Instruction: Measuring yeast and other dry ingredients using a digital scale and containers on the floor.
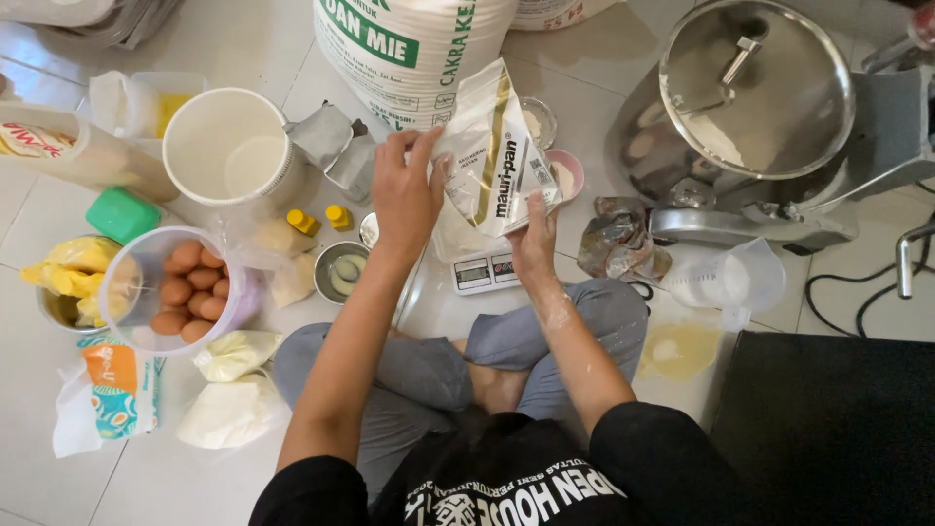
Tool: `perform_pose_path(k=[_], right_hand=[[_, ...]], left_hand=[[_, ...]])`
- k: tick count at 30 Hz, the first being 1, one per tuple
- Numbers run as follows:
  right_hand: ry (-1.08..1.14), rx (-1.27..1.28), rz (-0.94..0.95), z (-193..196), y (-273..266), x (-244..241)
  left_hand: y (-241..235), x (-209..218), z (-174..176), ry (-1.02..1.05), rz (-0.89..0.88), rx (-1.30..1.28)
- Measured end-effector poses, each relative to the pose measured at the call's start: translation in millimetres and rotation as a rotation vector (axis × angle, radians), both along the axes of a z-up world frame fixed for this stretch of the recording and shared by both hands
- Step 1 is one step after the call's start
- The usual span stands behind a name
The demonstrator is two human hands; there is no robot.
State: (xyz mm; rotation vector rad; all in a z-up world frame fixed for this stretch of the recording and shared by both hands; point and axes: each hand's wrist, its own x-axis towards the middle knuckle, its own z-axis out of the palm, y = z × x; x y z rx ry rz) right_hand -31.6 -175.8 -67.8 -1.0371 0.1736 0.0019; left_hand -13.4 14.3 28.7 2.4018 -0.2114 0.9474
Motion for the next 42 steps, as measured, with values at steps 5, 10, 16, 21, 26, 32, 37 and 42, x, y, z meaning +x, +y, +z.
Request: perform_pose_path(k=[5, 10, 16, 21, 26, 32, 37, 42], right_hand=[[-0.023, -0.121, -0.030, 13, -1, 2], [-0.076, -0.079, -0.169, -5, -1, 13], [-0.065, -0.023, -0.226, -12, 1, 19], [-0.053, -0.074, -0.207, -37, -14, 27], [-0.129, 0.044, -0.093, 8, -18, 18], [0.185, 0.473, 0.221, -9, -31, 21], [0.055, 0.330, 0.200, -33, -55, 30], [-0.148, -0.573, -0.170, -54, -105, 33]], left_hand=[[11, 10, 9, 0.003, 0.041, 0.111], [6, 13, 9, 0.060, 0.097, 0.179], [-2, 16, 8, -0.050, 0.161, 0.337], [7, 27, 10, 0.132, 0.075, 0.198], [8, 27, 25, 0.135, -0.114, 0.123], [-11, 27, 14, 0.319, -0.661, -0.440], [-11, 17, -15, 0.270, -0.592, -0.483], [16, -2, -110, 0.742, -0.174, -0.705]])
